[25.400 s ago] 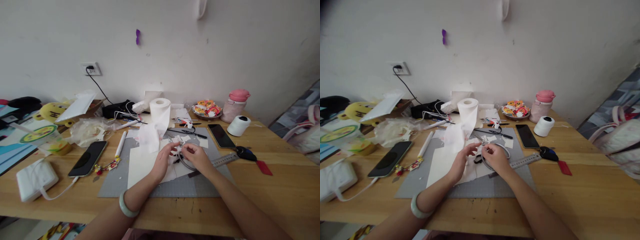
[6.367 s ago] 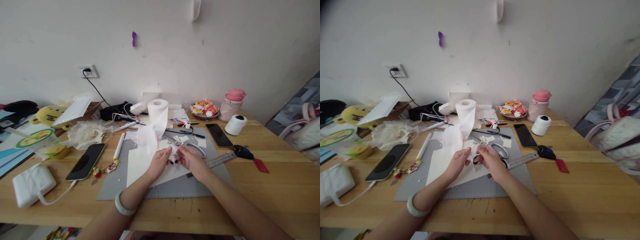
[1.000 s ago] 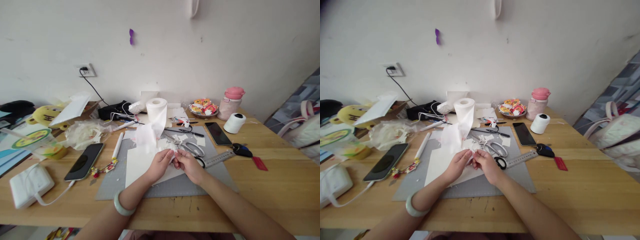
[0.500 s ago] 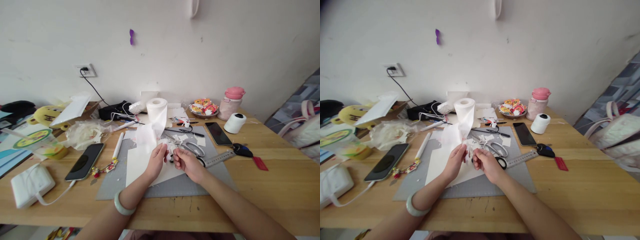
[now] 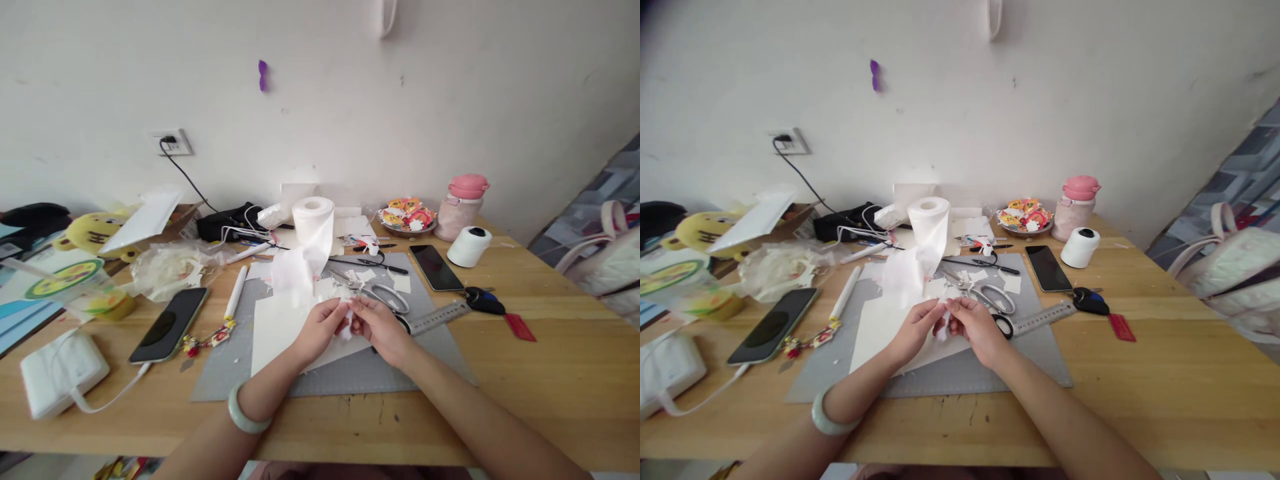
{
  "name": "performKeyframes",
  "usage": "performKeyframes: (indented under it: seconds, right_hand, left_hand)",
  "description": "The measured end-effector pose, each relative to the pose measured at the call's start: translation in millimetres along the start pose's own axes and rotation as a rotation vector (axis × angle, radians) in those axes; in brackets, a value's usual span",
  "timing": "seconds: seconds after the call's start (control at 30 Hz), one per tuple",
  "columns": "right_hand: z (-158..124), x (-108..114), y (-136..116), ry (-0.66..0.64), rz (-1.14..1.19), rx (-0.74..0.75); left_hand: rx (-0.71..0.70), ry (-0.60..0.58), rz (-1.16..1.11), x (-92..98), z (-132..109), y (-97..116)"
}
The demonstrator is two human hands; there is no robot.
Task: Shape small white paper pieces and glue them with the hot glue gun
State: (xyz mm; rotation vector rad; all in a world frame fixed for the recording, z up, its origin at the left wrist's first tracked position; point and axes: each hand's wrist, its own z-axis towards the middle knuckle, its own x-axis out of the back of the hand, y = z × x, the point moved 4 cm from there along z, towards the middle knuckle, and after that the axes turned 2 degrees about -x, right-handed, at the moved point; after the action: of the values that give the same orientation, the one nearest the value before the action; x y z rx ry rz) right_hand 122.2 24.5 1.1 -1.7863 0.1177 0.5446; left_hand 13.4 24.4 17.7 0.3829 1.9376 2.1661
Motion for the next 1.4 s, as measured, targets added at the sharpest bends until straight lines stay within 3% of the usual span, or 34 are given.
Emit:
performKeyframes:
  seconds: [0.23, 0.43, 0.73, 0.9, 1.1, 1.4]
  right_hand:
    - [-0.1, 0.4, 1.1, -0.009, -0.110, 0.036]
    - [-0.8, -1.2, 3.2, -0.046, -0.130, 0.040]
    - [-4.1, -3.4, 0.0, -0.076, 0.075, 0.017]
    - [-2.5, -1.3, -3.5, -0.058, 0.187, -0.015]
    - [-1.0, 3.1, -11.5, 0.012, 0.209, 0.022]
    - [-1.7, 1.4, -5.1, 0.042, -0.058, 0.071]
  left_hand:
    - [-0.002, 0.054, -0.050, 1.3, 0.3, 2.3]
    - [0.011, -0.006, -0.157, -2.3, 2.7, -5.3]
    - [0.089, -0.036, -0.437, -1.9, 4.3, -11.4]
    - [0.083, 0.032, -0.506, -1.5, 4.7, -8.6]
    - [0.046, 0.097, -0.481, 1.2, 6.0, -7.6]
    - [0.015, 0.086, -0.212, 2.0, 4.3, -8.8]
